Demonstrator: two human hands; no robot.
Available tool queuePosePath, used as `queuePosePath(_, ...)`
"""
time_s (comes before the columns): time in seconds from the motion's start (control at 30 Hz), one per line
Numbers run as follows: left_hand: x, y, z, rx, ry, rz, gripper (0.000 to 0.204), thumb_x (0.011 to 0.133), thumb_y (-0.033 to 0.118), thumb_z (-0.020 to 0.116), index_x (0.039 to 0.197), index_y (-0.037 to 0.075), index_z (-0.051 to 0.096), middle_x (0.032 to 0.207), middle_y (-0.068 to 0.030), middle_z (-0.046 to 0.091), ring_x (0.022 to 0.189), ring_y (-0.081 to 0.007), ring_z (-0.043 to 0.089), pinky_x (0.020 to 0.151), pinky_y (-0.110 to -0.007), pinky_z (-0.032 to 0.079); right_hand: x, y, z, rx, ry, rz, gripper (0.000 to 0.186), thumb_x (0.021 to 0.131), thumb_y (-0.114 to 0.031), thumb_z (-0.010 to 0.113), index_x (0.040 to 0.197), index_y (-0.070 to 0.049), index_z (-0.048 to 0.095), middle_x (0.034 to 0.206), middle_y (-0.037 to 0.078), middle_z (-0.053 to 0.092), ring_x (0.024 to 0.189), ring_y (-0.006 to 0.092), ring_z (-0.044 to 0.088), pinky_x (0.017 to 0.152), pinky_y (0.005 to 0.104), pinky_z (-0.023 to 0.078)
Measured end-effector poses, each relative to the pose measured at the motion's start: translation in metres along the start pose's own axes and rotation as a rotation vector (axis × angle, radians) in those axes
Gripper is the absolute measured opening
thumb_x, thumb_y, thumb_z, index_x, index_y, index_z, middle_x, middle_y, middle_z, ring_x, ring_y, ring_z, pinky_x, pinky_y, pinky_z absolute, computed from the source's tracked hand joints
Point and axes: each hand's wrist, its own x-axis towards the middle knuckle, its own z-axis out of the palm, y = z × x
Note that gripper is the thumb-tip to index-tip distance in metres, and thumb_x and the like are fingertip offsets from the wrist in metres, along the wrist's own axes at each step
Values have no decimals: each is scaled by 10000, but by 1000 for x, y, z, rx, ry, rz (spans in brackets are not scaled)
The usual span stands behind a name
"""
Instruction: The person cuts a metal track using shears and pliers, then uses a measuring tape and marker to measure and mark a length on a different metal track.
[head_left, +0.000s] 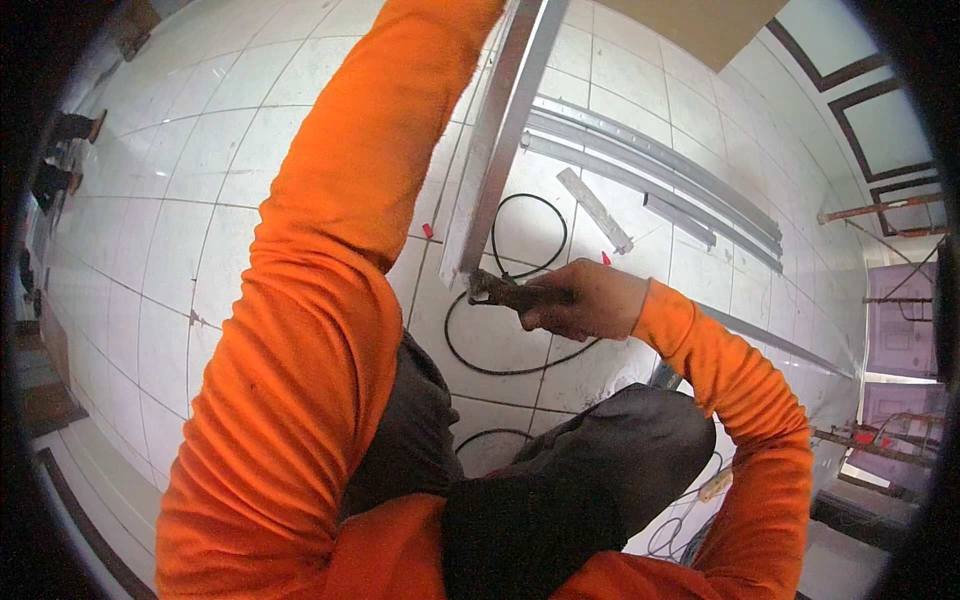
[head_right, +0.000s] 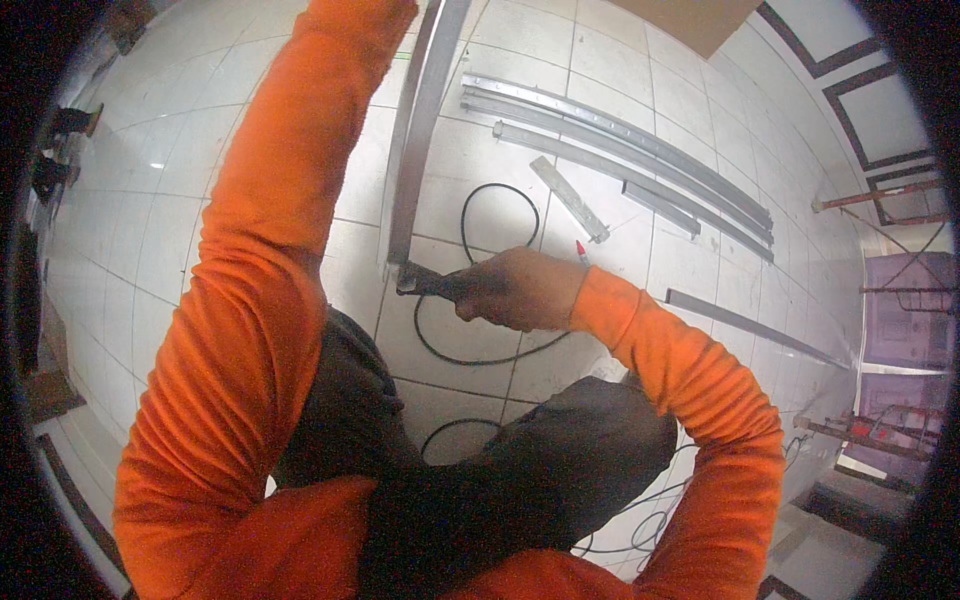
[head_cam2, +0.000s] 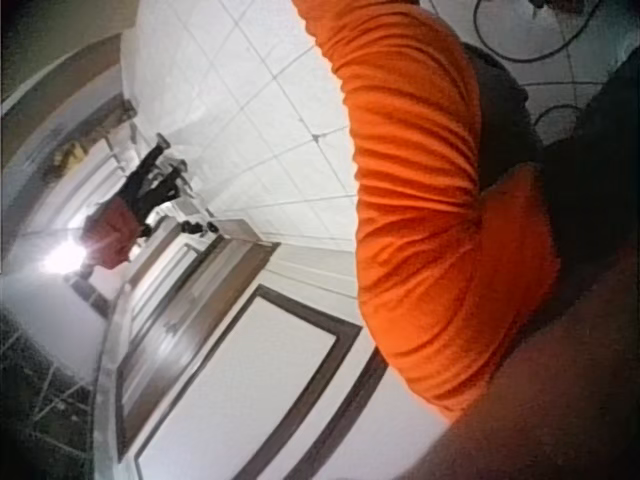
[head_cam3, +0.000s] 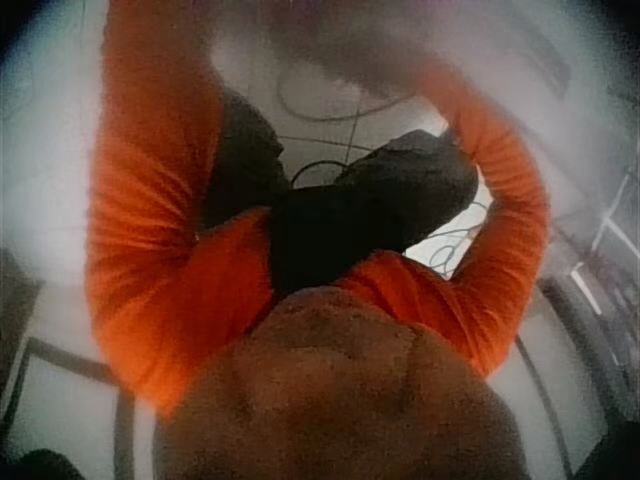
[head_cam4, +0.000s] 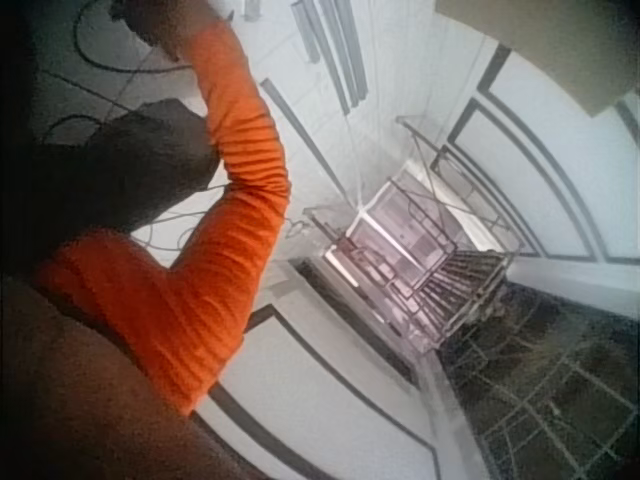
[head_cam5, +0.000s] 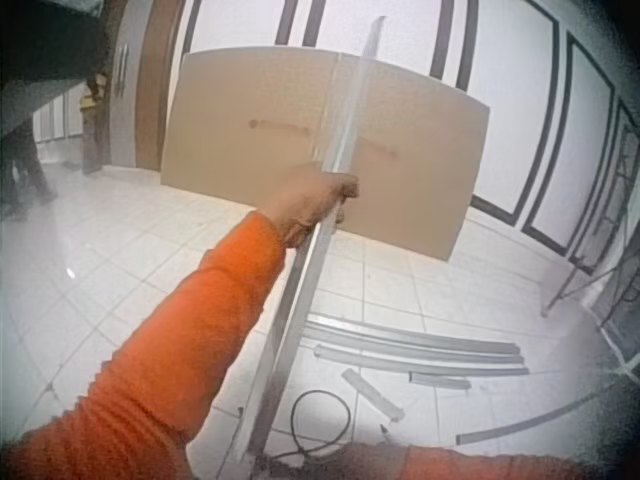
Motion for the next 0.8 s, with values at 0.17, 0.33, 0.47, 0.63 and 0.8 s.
queuePosePath(0.17, -11, 3, 35, -4, -107, 11, 227, 797, 171, 662, 850, -47, 626, 681, -92, 573, 528, -191, 546, 471, -342, 441, -3, -1, -3, 52, -176, 60, 235, 938, -263, 604, 952, -34, 655, 596, 4, 526, 502, 120, 494, 476, 297, 415)
queuePosePath(0.33, -26, 2, 66, -27, -221, 30, 251, 796, 172, 661, 856, -70, 629, 698, -114, 589, 546, -193, 564, 493, -344, 464, -8, 6, -8, 47, -312, 116, 228, 945, -250, 588, 910, -32, 645, 576, 18, 551, 479, 127, 537, 452, 290, 425)
queuePosePath(0.47, -34, 3, 65, -128, -376, 92, 317, 808, 218, 696, 931, -66, 627, 727, -102, 583, 580, -180, 574, 513, -334, 478, -27, -3, -14, 63, -401, 73, 275, 954, -277, 601, 891, -11, 637, 565, 31, 569, 462, 132, 544, 427, 282, 425)
queuePosePath(0.63, -23, -26, 51, -809, -401, -288, 276, 906, 284, 687, 983, 37, 593, 772, -37, 549, 618, -136, 542, 557, -284, 488, -43, 4, -13, 310, -392, -92, 283, 944, -260, 637, 927, 22, 645, 607, 40, 592, 495, 116, 565, 437, 249, 444)
queuePosePath(0.8, 27, -101, -2, -652, -606, -235, 257, 922, 277, 670, 992, 49, 572, 838, -46, 590, 715, -177, 618, 706, -309, 596, -33, 10, -2, 566, -396, -391, 500, 906, -338, 681, 1095, 120, 619, 733, 140, 662, 642, 212, 674, 519, 303, 554)
